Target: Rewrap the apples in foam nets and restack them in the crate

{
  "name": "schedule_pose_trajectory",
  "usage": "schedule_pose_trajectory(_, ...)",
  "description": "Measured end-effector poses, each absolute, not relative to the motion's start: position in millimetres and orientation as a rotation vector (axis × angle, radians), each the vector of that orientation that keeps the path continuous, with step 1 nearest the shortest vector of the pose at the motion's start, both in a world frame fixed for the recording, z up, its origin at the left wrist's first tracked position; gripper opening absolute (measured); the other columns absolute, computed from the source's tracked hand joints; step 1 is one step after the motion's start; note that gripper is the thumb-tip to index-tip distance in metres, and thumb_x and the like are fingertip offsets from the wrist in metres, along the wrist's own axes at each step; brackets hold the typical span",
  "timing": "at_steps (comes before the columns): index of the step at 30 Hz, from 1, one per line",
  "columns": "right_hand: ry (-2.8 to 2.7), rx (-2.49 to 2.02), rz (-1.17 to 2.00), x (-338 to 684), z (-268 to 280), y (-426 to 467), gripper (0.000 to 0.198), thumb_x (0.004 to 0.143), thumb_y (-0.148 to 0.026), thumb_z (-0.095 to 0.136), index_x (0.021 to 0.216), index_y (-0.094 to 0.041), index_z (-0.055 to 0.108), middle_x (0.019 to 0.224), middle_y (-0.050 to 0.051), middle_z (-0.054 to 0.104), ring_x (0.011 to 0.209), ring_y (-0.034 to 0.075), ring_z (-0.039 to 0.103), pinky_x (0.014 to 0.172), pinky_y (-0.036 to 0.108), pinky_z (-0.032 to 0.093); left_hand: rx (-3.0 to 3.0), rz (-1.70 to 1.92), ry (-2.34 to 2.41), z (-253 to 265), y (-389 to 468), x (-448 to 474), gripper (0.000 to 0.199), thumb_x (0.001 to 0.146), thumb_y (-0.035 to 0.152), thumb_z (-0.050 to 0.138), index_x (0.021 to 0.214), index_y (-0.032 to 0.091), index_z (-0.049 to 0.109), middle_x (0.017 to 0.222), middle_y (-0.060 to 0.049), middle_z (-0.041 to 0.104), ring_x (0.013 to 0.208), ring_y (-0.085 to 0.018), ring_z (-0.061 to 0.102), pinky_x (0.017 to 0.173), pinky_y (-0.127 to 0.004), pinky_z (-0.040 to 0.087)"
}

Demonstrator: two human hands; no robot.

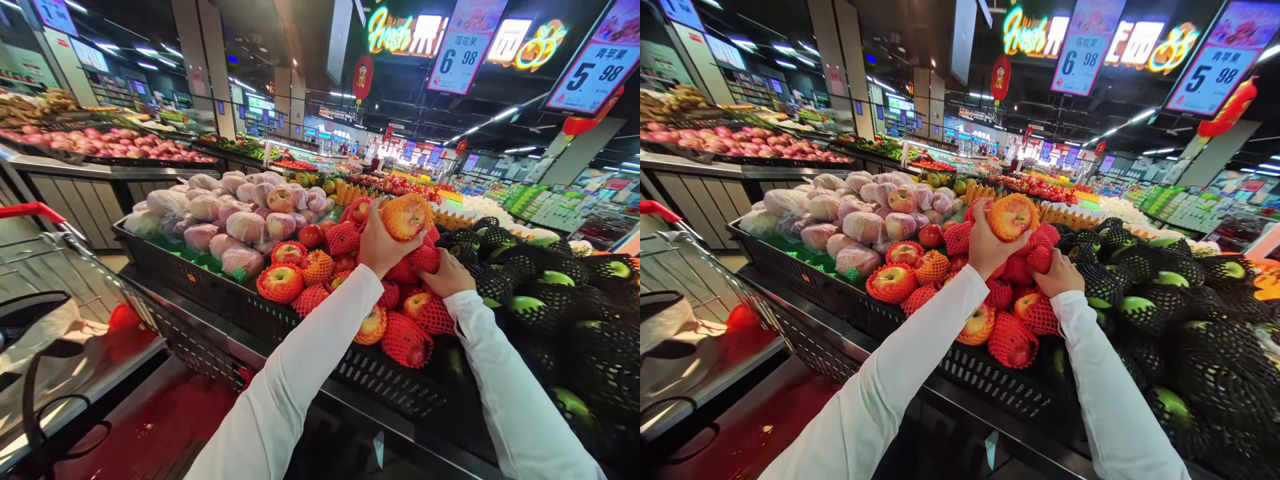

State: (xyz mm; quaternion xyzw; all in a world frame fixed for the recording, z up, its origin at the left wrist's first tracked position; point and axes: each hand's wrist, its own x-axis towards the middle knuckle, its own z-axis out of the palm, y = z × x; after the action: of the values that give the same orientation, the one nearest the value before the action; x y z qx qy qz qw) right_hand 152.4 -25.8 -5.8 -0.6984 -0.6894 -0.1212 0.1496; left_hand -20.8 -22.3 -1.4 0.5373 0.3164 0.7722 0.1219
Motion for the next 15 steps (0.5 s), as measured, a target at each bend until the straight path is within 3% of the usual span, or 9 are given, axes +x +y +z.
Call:
schedule_pose_trajectory(4, -1.954, -1.992, -0.337, 151, -2, -33, 0.065, 0.085, -0.061, 0.062, 0.130, -0.015, 0.049, 0.118, 0.017, 0.059, 0.105, 0.034, 0.063, 0.086, 0.043, 0.049, 1.343, 2.412, 1.138, 13, -15, -30, 0.079, 0.067, 0.041, 0.085, 0.127, 0.021, 0.037, 0.131, -0.016, 0.052, 0.125, -0.031, 0.053, 0.110, -0.047, 0.041)
schedule_pose_trajectory(8, -1.957, -2.020, -0.301, 151, 0, -35, 0.060, 0.087, -0.058, 0.062, 0.127, -0.015, 0.048, 0.118, 0.016, 0.058, 0.106, 0.033, 0.062, 0.087, 0.041, 0.049, 1.005, 2.464, 1.576, 36, 20, -63, 0.085, 0.074, 0.040, 0.079, 0.136, 0.013, 0.027, 0.141, -0.023, 0.041, 0.135, -0.032, 0.043, 0.115, -0.043, 0.034)
schedule_pose_trajectory(11, -1.954, -2.062, -0.267, 151, 1, -35, 0.061, 0.088, -0.057, 0.062, 0.129, -0.015, 0.045, 0.121, 0.015, 0.056, 0.111, 0.032, 0.061, 0.089, 0.040, 0.048, 0.901, 2.144, 2.057, 38, 52, -95, 0.092, 0.079, 0.043, 0.075, 0.143, 0.008, 0.020, 0.149, -0.028, 0.032, 0.140, -0.035, 0.038, 0.114, -0.044, 0.035)
schedule_pose_trajectory(15, -1.951, -2.060, -0.245, 152, 3, -37, 0.059, 0.089, -0.057, 0.061, 0.129, -0.016, 0.045, 0.123, 0.015, 0.055, 0.113, 0.031, 0.060, 0.090, 0.040, 0.048, 1.194, 1.626, 2.376, 9, 84, -127, 0.098, 0.083, 0.048, 0.068, 0.146, 0.000, 0.010, 0.148, -0.031, 0.034, 0.140, -0.033, 0.039, 0.111, -0.038, 0.037)
